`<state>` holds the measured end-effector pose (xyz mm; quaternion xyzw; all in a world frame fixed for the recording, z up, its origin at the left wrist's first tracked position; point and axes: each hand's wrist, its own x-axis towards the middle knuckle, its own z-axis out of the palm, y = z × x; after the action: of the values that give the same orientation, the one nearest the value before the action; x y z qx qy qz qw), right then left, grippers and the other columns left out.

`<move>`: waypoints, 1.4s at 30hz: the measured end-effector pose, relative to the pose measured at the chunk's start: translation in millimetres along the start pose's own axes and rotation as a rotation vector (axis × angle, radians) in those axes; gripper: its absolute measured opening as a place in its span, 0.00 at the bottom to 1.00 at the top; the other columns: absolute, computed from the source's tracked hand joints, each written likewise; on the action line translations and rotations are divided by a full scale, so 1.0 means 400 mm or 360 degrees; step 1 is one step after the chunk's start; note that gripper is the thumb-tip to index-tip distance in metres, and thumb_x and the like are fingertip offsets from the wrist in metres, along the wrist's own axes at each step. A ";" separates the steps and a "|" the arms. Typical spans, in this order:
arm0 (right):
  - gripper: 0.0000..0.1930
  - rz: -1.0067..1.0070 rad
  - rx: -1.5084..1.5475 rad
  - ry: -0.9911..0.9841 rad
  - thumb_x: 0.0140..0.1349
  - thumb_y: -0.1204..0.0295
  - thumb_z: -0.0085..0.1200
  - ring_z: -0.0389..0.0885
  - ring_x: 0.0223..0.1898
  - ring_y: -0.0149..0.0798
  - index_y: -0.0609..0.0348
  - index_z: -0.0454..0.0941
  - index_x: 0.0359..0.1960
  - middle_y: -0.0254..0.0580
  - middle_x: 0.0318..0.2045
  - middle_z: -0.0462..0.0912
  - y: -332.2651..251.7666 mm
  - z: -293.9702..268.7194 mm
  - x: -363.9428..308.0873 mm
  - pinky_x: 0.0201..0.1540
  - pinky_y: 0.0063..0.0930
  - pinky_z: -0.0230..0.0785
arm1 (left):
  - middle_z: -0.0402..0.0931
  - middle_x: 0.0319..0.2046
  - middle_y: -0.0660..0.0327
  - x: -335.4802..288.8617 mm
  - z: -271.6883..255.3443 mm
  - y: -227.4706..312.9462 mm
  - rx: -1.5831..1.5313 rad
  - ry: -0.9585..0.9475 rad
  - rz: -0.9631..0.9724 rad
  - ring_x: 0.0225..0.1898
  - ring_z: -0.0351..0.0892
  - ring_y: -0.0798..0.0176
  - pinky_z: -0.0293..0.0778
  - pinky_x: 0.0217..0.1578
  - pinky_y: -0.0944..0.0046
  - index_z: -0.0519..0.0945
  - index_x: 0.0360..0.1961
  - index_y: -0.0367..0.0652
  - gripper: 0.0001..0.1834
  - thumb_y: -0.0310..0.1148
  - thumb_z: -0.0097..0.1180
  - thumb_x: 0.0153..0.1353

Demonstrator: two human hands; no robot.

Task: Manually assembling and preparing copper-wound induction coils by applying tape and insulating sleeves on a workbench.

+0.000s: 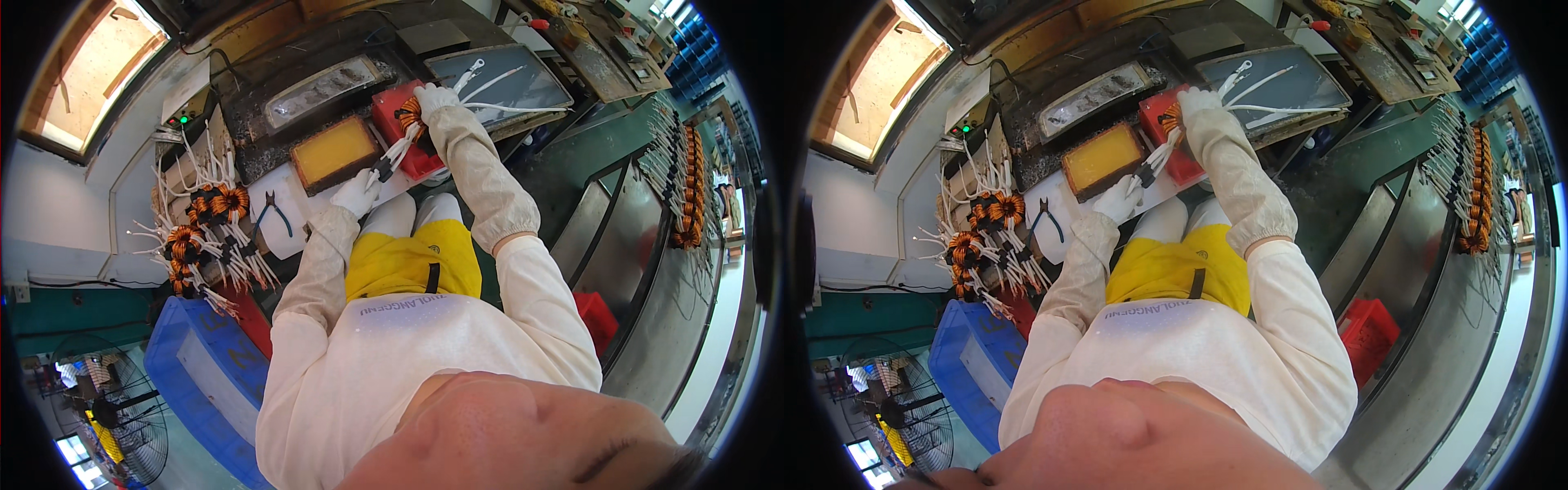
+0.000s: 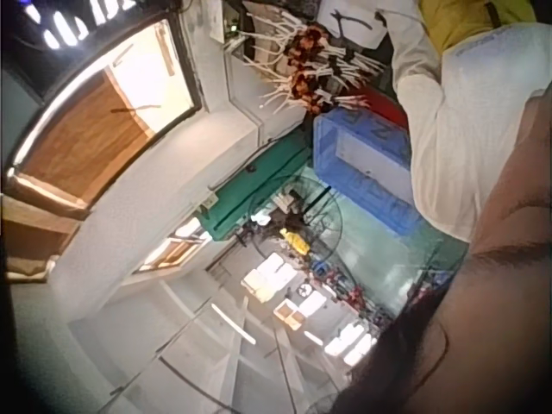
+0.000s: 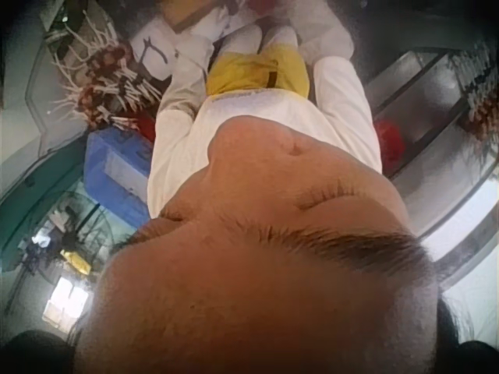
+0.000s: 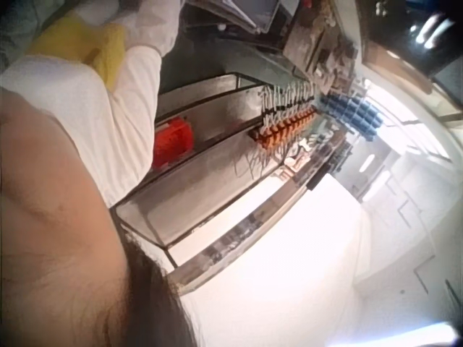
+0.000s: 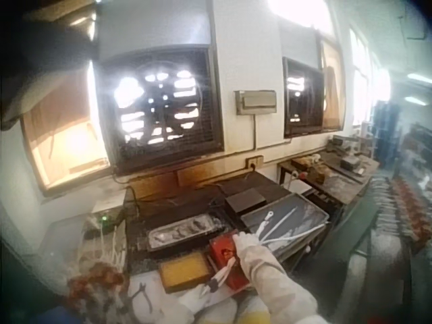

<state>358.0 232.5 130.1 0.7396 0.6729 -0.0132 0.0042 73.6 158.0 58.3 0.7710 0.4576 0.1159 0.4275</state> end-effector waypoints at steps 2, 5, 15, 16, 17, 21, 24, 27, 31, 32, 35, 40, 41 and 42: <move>0.17 0.0001 0.0001 -0.0002 0.66 0.71 0.54 0.82 0.58 0.53 0.49 0.75 0.57 0.50 0.56 0.79 -0.001 -0.004 0.002 0.60 0.48 0.72 | 0.82 0.29 0.59 0.007 -0.001 -0.008 0.0042 0.0024 0.0039 0.23 0.80 0.62 0.76 0.28 0.61 0.74 0.49 0.41 0.15 0.40 0.50 0.69; 0.18 0.0001 0.0004 -0.0038 0.65 0.71 0.55 0.82 0.58 0.52 0.49 0.75 0.57 0.50 0.56 0.79 -0.004 -0.009 0.003 0.59 0.48 0.72 | 0.82 0.29 0.59 0.010 0.001 -0.016 0.0076 0.0040 0.0061 0.23 0.80 0.61 0.76 0.29 0.60 0.74 0.50 0.42 0.15 0.41 0.50 0.69; 0.24 -0.0242 -0.0030 -0.0181 0.60 0.70 0.60 0.82 0.57 0.54 0.48 0.73 0.60 0.47 0.56 0.80 0.014 -0.033 0.021 0.58 0.48 0.74 | 0.83 0.31 0.54 -0.007 0.006 0.005 0.0058 0.0093 0.0064 0.30 0.84 0.54 0.77 0.35 0.56 0.74 0.51 0.41 0.16 0.42 0.51 0.71; 0.25 -0.0267 -0.0034 -0.0219 0.60 0.70 0.60 0.82 0.56 0.54 0.47 0.73 0.60 0.47 0.56 0.80 0.015 -0.039 0.014 0.58 0.48 0.75 | 0.83 0.31 0.53 -0.013 0.007 0.008 0.0067 0.0092 0.0061 0.32 0.85 0.52 0.77 0.36 0.55 0.74 0.51 0.41 0.16 0.42 0.51 0.71; 0.25 -0.0294 -0.0010 -0.0220 0.59 0.70 0.60 0.82 0.56 0.53 0.47 0.73 0.60 0.46 0.56 0.80 0.017 -0.047 0.005 0.58 0.48 0.75 | 0.83 0.32 0.52 -0.018 0.007 0.011 0.0101 0.0082 0.0069 0.34 0.85 0.50 0.77 0.37 0.53 0.74 0.51 0.41 0.16 0.42 0.51 0.71; 0.28 -0.0354 0.0118 -0.0011 0.53 0.71 0.66 0.82 0.54 0.55 0.42 0.75 0.58 0.44 0.53 0.80 0.026 -0.103 -0.035 0.56 0.48 0.75 | 0.84 0.37 0.47 -0.003 -0.036 0.017 0.0540 0.0077 0.0106 0.40 0.85 0.42 0.78 0.40 0.45 0.74 0.56 0.44 0.18 0.42 0.51 0.70; 0.34 -0.0331 0.0193 0.0301 0.44 0.72 0.73 0.82 0.52 0.55 0.39 0.76 0.57 0.42 0.51 0.79 0.044 -0.135 -0.078 0.55 0.48 0.73 | 0.84 0.41 0.47 0.033 -0.114 0.013 0.0763 0.0174 0.0359 0.42 0.85 0.40 0.79 0.39 0.41 0.74 0.59 0.49 0.20 0.41 0.52 0.69; 0.30 -0.0355 0.0136 0.0810 0.48 0.68 0.71 0.81 0.50 0.53 0.38 0.76 0.56 0.43 0.48 0.78 0.056 -0.142 -0.108 0.54 0.48 0.72 | 0.82 0.40 0.51 0.059 -0.180 0.023 0.0963 0.0415 0.0512 0.40 0.85 0.45 0.80 0.39 0.44 0.76 0.59 0.50 0.20 0.40 0.54 0.67; 0.34 -0.0299 0.0249 0.1021 0.41 0.72 0.73 0.80 0.52 0.52 0.40 0.76 0.55 0.41 0.48 0.78 0.054 -0.105 -0.144 0.56 0.47 0.71 | 0.78 0.39 0.57 0.098 -0.237 0.045 0.1439 0.0610 0.0666 0.40 0.83 0.52 0.80 0.38 0.51 0.76 0.59 0.52 0.21 0.39 0.56 0.66; 0.34 -0.0274 0.0254 0.1042 0.40 0.73 0.72 0.79 0.51 0.53 0.42 0.76 0.55 0.42 0.47 0.78 0.050 -0.092 -0.153 0.55 0.47 0.71 | 0.77 0.39 0.59 0.111 -0.245 0.047 0.1549 0.0667 0.0732 0.39 0.83 0.53 0.79 0.37 0.52 0.76 0.60 0.53 0.21 0.39 0.56 0.65; 0.26 -0.0207 0.0294 0.1206 0.46 0.72 0.67 0.81 0.46 0.52 0.44 0.75 0.49 0.40 0.43 0.77 0.037 -0.063 -0.176 0.49 0.47 0.73 | 0.76 0.37 0.62 0.141 -0.252 0.033 0.1622 0.0691 0.0792 0.38 0.82 0.57 0.79 0.36 0.55 0.76 0.61 0.56 0.23 0.37 0.56 0.64; 0.28 -0.0270 0.0330 0.0966 0.49 0.71 0.69 0.79 0.50 0.53 0.44 0.74 0.53 0.43 0.46 0.78 0.027 -0.070 -0.172 0.52 0.49 0.73 | 0.76 0.36 0.64 0.163 -0.247 -0.016 0.1659 0.0628 0.0783 0.38 0.82 0.58 0.77 0.36 0.56 0.78 0.55 0.56 0.18 0.37 0.55 0.63; 0.28 -0.0281 0.0358 0.0907 0.49 0.71 0.69 0.79 0.51 0.54 0.43 0.73 0.54 0.43 0.46 0.78 0.026 -0.075 -0.170 0.53 0.49 0.74 | 0.76 0.35 0.64 0.163 -0.246 -0.026 0.1668 0.0609 0.0764 0.37 0.81 0.59 0.77 0.35 0.57 0.78 0.53 0.56 0.16 0.38 0.54 0.63; 0.29 -0.0305 0.0387 0.0846 0.50 0.71 0.70 0.79 0.51 0.54 0.43 0.73 0.55 0.43 0.47 0.79 0.024 -0.081 -0.165 0.54 0.49 0.74 | 0.76 0.36 0.64 0.162 -0.246 -0.035 0.1649 0.0642 0.0781 0.38 0.81 0.59 0.76 0.35 0.57 0.79 0.52 0.56 0.15 0.37 0.54 0.63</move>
<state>361.9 166.5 164.0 0.6454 0.7106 0.1001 -0.2618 45.1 267.5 93.6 0.9245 0.3355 0.1171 -0.1378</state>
